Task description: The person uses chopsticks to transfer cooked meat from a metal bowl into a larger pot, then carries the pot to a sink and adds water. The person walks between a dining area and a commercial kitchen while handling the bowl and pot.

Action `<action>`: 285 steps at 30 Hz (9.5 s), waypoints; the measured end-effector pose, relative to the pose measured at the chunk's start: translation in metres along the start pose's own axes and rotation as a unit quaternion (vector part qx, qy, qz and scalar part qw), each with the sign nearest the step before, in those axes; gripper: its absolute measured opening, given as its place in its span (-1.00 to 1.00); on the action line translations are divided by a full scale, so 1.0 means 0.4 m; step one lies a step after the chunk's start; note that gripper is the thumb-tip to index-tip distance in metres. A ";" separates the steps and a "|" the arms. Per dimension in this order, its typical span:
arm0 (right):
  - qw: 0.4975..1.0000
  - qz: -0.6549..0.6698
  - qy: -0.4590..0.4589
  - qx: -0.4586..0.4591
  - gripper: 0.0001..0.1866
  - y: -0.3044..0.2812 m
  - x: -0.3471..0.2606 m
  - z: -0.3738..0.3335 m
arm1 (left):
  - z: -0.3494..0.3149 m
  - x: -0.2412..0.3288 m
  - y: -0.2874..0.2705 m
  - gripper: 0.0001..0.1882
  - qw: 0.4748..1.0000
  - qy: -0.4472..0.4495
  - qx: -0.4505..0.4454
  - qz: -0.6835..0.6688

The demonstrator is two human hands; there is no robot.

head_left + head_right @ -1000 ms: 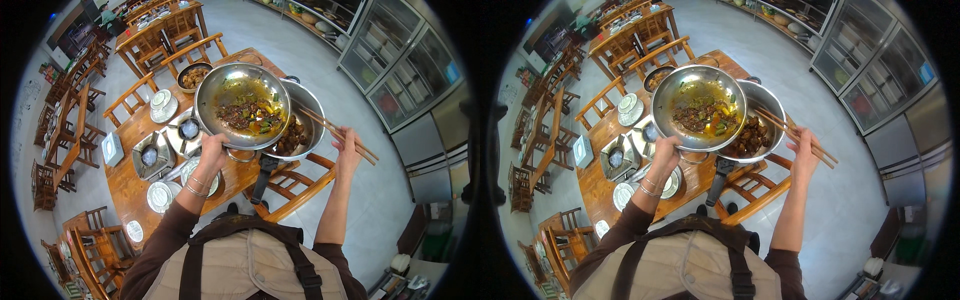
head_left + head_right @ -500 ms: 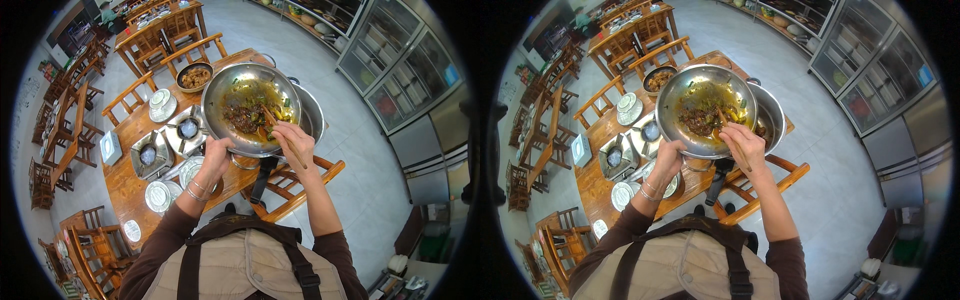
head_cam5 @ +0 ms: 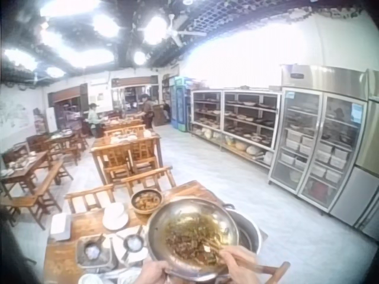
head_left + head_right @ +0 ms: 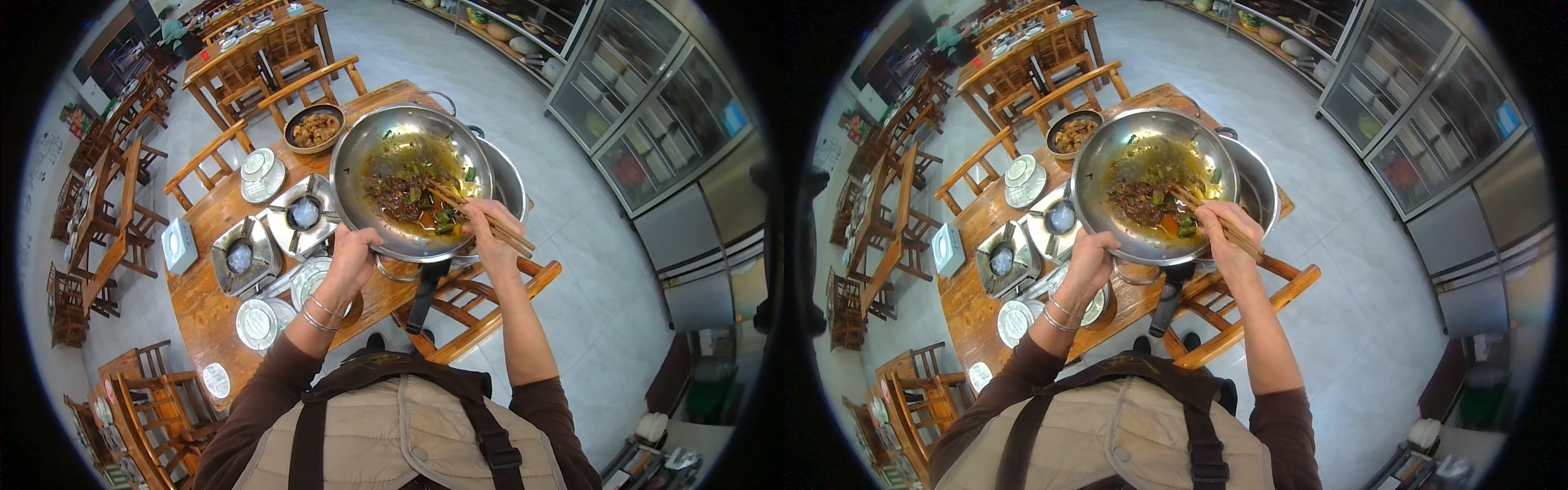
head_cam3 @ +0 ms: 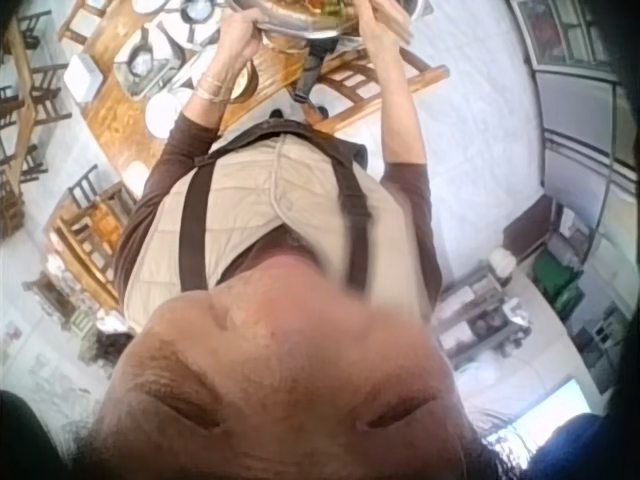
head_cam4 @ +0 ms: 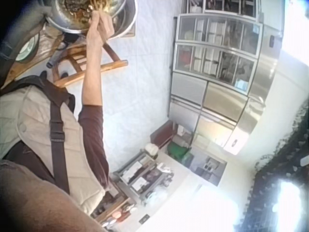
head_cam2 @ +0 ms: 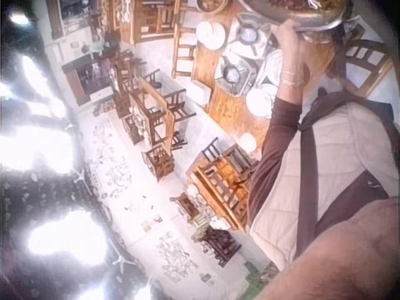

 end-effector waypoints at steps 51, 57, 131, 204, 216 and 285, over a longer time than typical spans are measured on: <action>0.970 0.107 0.145 0.163 -0.69 -0.043 0.042 0.005 | 0.009 -0.015 0.013 -0.66 1.000 0.000 -0.001 -0.001; 0.975 0.068 0.095 0.188 -0.68 -0.037 0.053 -0.005 | 0.008 -0.013 0.013 -0.67 1.000 0.005 0.005 0.006; 0.955 -0.215 0.172 -0.113 -0.70 -0.200 0.552 0.380 | -0.148 -0.251 -0.070 -0.28 0.967 -0.141 -0.017 0.212; 0.530 -0.060 0.183 0.826 -0.62 -4.178 -0.024 -1.570 | -0.768 -2.440 3.641 -0.72 0.321 -0.346 -0.713 0.518; 0.416 -0.345 0.714 0.445 -0.86 -4.686 0.086 -2.210 | -0.954 -3.150 4.429 -0.78 0.307 -0.339 -0.690 0.561; 0.204 0.071 0.610 0.763 -0.65 -7.686 -0.316 -3.982 | -3.939 -6.140 7.076 -0.87 -0.095 -0.321 -0.769 0.545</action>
Point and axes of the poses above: each hand's wrist, its own z-axis towards the middle knuckle, its own y-axis out of the palm, x = y × z, the point moved 4 cm from there along z, towards the middle knuckle, and after that the axes turned 7 degrees about -y, right-handed, at the moved point
